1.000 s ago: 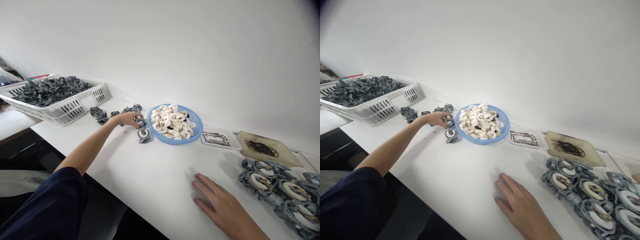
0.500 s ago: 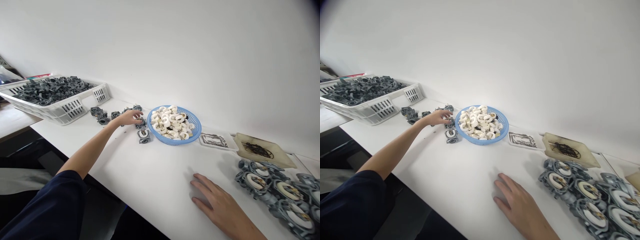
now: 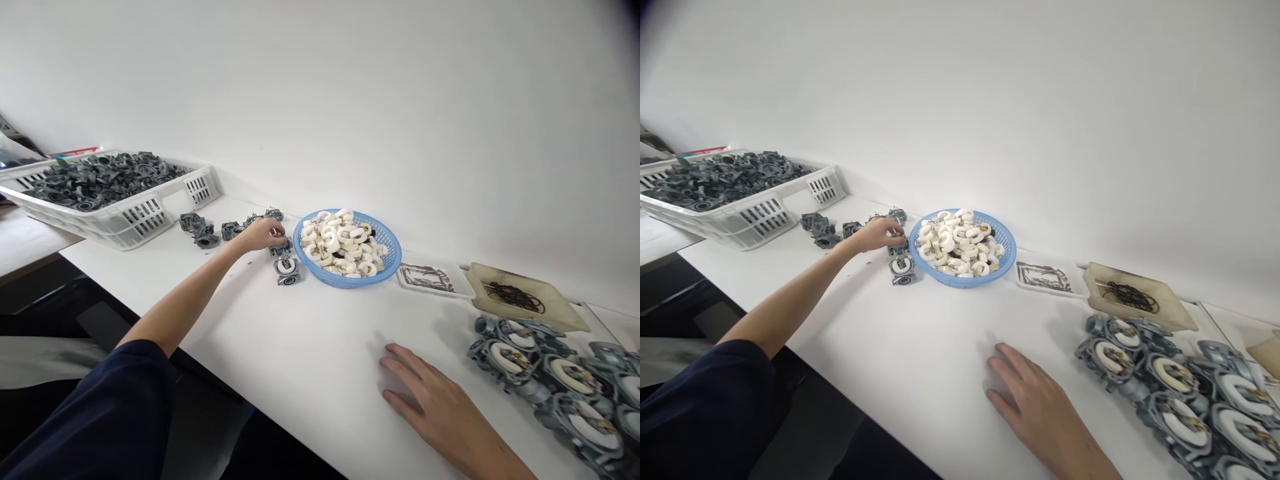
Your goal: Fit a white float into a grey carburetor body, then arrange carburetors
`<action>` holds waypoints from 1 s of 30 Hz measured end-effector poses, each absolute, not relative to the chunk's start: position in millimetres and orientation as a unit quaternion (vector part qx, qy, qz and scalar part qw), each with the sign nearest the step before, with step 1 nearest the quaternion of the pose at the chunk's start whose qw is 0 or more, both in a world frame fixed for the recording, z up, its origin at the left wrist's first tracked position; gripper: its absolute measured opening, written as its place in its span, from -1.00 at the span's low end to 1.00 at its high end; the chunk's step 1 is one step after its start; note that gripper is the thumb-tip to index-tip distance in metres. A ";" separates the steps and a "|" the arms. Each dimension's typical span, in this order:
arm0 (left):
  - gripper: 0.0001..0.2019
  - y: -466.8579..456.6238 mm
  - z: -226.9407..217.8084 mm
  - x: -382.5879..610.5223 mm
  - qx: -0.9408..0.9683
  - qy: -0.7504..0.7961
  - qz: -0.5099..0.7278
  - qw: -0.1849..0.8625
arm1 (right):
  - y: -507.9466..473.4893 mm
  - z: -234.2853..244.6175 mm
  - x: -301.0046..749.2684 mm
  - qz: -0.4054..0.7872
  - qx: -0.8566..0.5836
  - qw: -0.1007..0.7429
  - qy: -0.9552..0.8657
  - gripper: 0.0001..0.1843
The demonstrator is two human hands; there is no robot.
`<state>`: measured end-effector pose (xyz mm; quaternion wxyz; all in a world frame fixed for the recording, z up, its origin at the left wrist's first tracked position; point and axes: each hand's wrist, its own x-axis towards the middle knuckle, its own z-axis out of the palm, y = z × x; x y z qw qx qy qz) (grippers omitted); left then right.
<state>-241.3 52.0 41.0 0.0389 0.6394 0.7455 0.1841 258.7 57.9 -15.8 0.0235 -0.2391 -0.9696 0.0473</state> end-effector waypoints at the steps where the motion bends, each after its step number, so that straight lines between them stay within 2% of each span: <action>1: -0.63 52.2 40.4 -241.6 0.640 0.745 0.185 0.037 | 57.7 -15.3 258.5 0.045 -0.240 0.021 -0.970 -0.55; 21: -0.74 55.2 18.8 -236.8 0.650 0.720 0.241 -0.032 | 56.9 -12.6 256.4 0.079 -0.262 -0.006 -0.962 -0.54; 30: -0.73 56.9 15.7 -237.7 0.640 0.728 0.244 -0.040 | 56.1 -15.1 256.9 0.086 -0.268 -0.017 -0.960 -0.52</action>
